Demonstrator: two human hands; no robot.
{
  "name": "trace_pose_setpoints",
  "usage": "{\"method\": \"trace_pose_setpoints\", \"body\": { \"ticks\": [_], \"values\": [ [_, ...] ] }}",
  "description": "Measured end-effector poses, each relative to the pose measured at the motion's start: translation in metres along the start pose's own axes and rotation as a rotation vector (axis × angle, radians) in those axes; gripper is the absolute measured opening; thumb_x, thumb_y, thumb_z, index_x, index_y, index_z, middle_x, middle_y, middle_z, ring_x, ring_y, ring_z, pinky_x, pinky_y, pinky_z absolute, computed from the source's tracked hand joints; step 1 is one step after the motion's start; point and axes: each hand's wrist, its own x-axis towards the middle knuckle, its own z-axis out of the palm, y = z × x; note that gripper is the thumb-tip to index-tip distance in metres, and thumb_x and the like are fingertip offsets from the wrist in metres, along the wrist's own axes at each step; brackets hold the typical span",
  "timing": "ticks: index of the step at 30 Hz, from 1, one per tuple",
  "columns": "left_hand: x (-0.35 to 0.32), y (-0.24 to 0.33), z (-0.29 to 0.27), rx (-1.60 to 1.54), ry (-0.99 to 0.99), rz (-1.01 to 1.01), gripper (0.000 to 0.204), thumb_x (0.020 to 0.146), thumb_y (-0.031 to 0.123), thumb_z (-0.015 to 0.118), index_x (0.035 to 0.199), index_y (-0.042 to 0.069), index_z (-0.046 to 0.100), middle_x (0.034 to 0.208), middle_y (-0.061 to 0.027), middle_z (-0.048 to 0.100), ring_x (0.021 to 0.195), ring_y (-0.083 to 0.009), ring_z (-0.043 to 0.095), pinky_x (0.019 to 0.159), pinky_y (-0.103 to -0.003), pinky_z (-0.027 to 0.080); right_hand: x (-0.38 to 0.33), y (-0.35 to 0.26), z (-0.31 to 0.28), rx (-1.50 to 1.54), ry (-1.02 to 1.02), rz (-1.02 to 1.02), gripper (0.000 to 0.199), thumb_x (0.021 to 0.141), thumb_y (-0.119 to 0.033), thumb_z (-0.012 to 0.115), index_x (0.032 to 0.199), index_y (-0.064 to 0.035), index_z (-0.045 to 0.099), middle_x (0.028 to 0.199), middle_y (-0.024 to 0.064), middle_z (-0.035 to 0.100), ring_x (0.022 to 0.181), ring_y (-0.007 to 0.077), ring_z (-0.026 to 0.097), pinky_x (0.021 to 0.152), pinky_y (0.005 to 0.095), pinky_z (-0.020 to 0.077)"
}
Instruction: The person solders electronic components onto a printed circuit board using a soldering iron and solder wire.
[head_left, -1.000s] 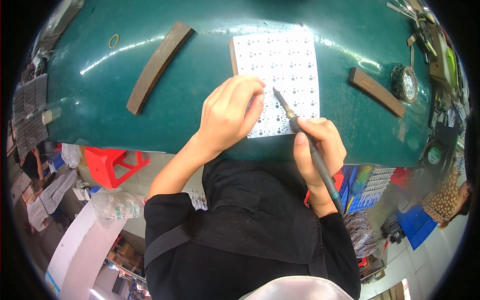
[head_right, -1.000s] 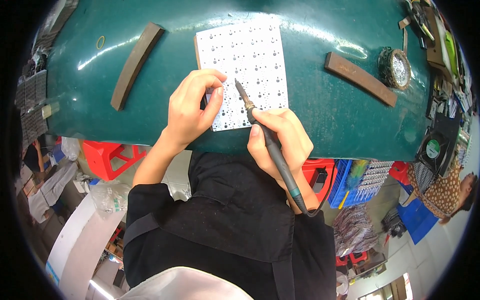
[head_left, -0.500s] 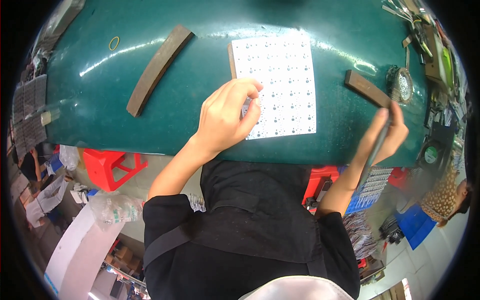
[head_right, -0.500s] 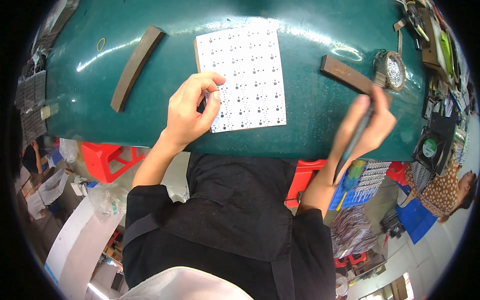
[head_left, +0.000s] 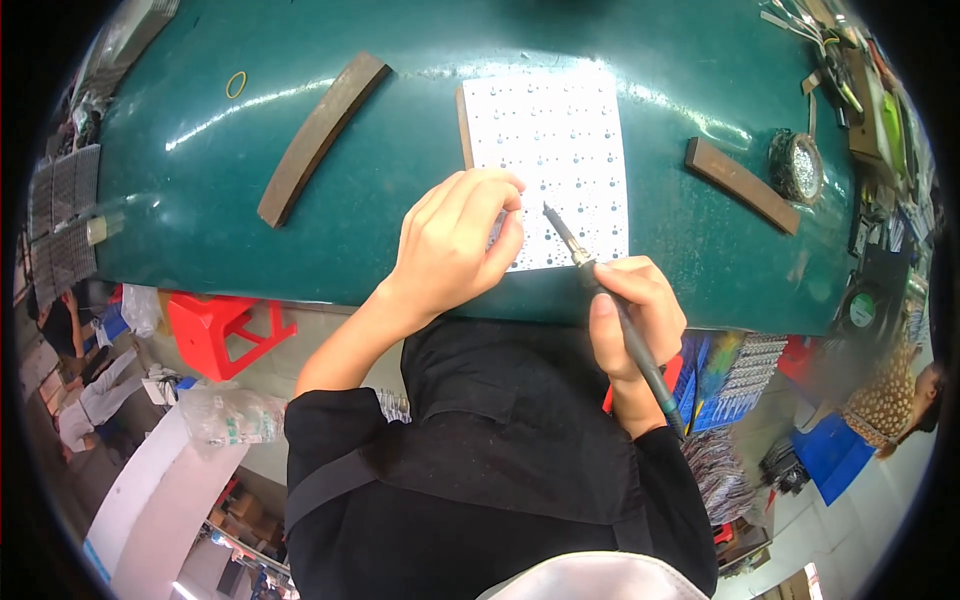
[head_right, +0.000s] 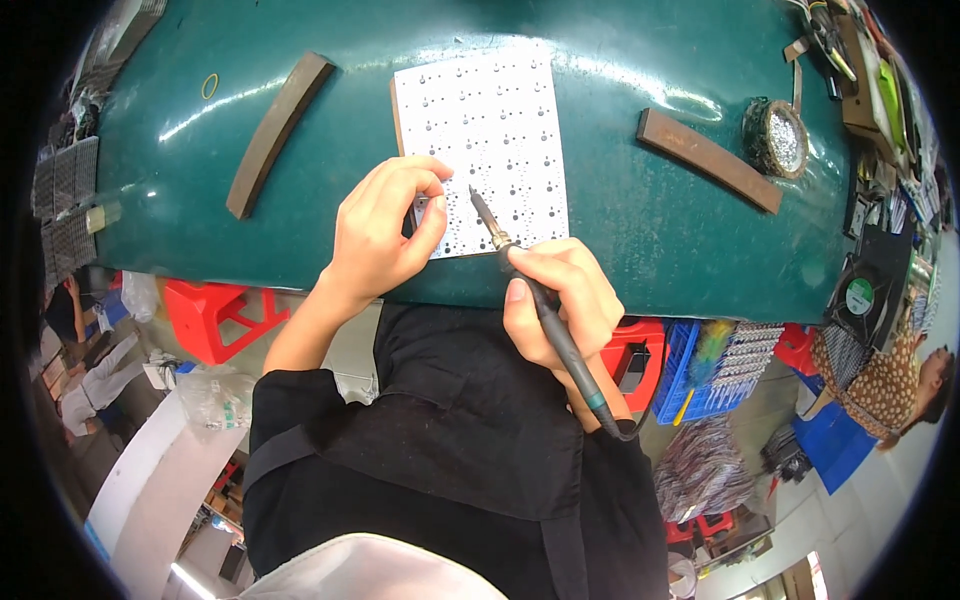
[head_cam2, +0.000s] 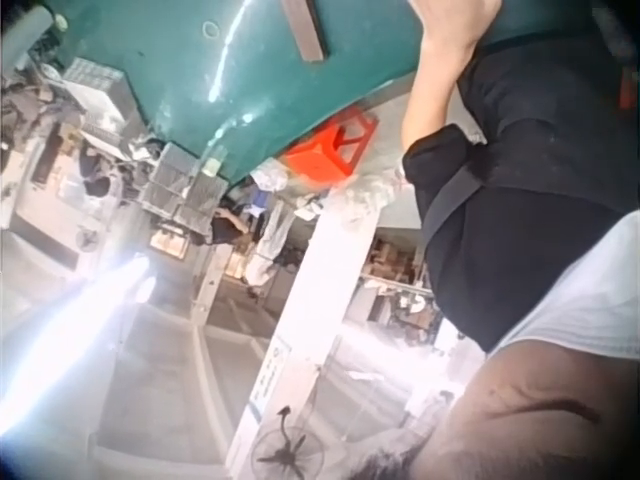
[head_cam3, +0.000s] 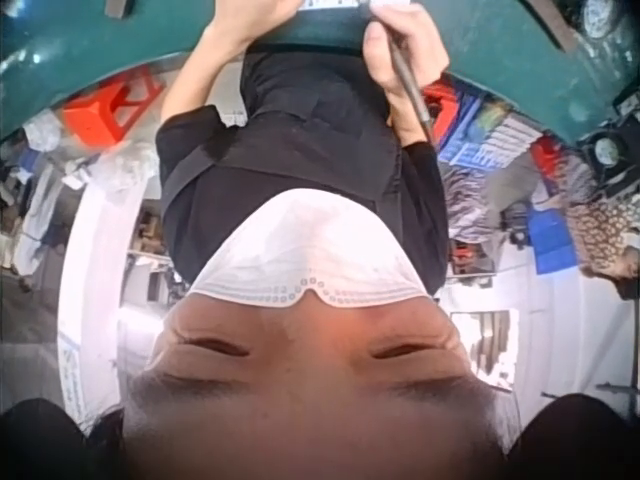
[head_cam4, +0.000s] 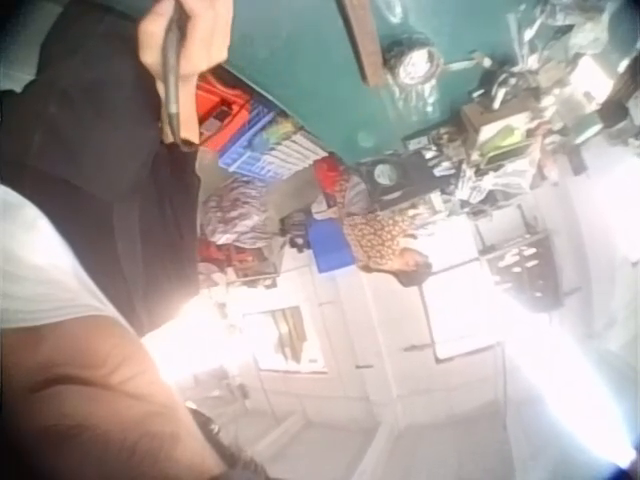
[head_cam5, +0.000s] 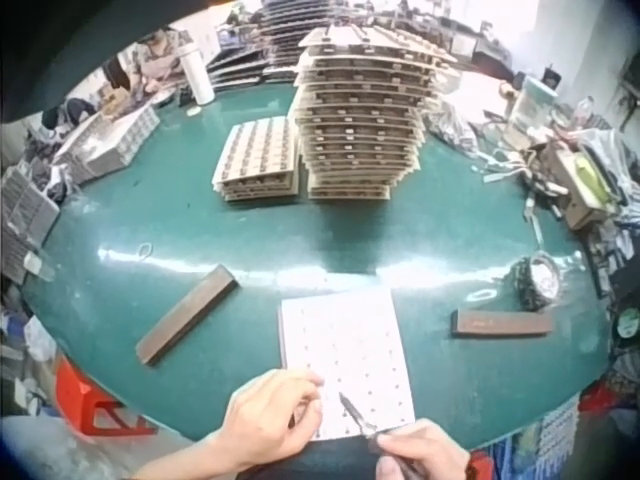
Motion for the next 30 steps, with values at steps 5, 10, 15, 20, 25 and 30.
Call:
{"method": "trace_pose_setpoints", "body": {
  "ticks": [5,10,15,20,25,30],
  "values": [
    [0.001,0.002,0.001,0.008,0.012,-0.006,0.014,0.077,-0.001,0.068,0.087,0.004,0.058,0.095,-0.0086,0.068,0.083,-0.0256,0.067,0.071,-0.035,0.054,0.005,0.005,0.003,-0.017,0.0,-0.009,0.017,0.075,0.001,0.067,0.092,0.0055,0.066,0.075,0.0138,0.065,0.059,0.0172,0.059,0.051,0.026,0.0441],
    [0.001,0.002,0.002,0.039,0.002,-0.012,0.015,0.077,-0.001,0.069,0.087,0.004,0.059,0.094,-0.0081,0.067,0.08,-0.025,0.066,0.069,-0.034,0.053,0.002,0.005,0.003,0.022,-0.012,0.031,0.017,0.076,0.002,0.066,0.092,0.0048,0.066,0.074,0.0126,0.065,0.056,0.0156,0.056,0.05,0.0253,0.0411],
    [0.001,0.005,0.003,0.037,-0.01,-0.013,0.014,0.077,0.0,0.07,0.087,0.004,0.061,0.096,-0.0079,0.066,0.079,-0.024,0.066,0.068,-0.033,0.053,0.002,0.001,0.002,-0.014,-0.044,0.066,0.018,0.075,0.002,0.067,0.092,0.0048,0.067,0.075,0.0128,0.065,0.058,0.0158,0.057,0.051,0.025,0.0415],
    [-0.001,0.007,0.005,0.044,-0.025,-0.024,0.013,0.077,0.001,0.07,0.087,0.004,0.062,0.099,-0.0078,0.064,0.078,-0.0229,0.065,0.067,-0.033,0.053,0.0,0.0,0.001,-0.002,-0.036,0.037,0.018,0.074,0.003,0.066,0.092,0.0055,0.066,0.074,0.0137,0.066,0.06,0.018,0.06,0.052,0.026,0.0442],
    [-0.005,0.011,0.005,0.012,-0.039,-0.063,0.014,0.079,0.0,0.07,0.089,0.002,0.061,0.101,-0.0098,0.061,0.08,-0.0242,0.065,0.069,-0.034,0.053,-0.008,-0.005,-0.001,0.01,-0.031,0.05,0.019,0.073,0.003,0.066,0.091,0.0056,0.066,0.074,0.014,0.065,0.061,0.0204,0.061,0.055,0.0277,0.0469],
    [-0.014,0.017,0.0,-0.028,-0.058,-0.12,0.014,0.079,-0.001,0.069,0.089,0.002,0.06,0.101,-0.0106,0.06,0.08,-0.0246,0.064,0.068,-0.033,0.053,-0.013,-0.009,-0.006,-0.006,-0.024,0.021,0.019,0.073,0.003,0.066,0.092,0.0057,0.066,0.074,0.014,0.065,0.06,0.021,0.061,0.055,0.0283,0.047]
  ]
}}
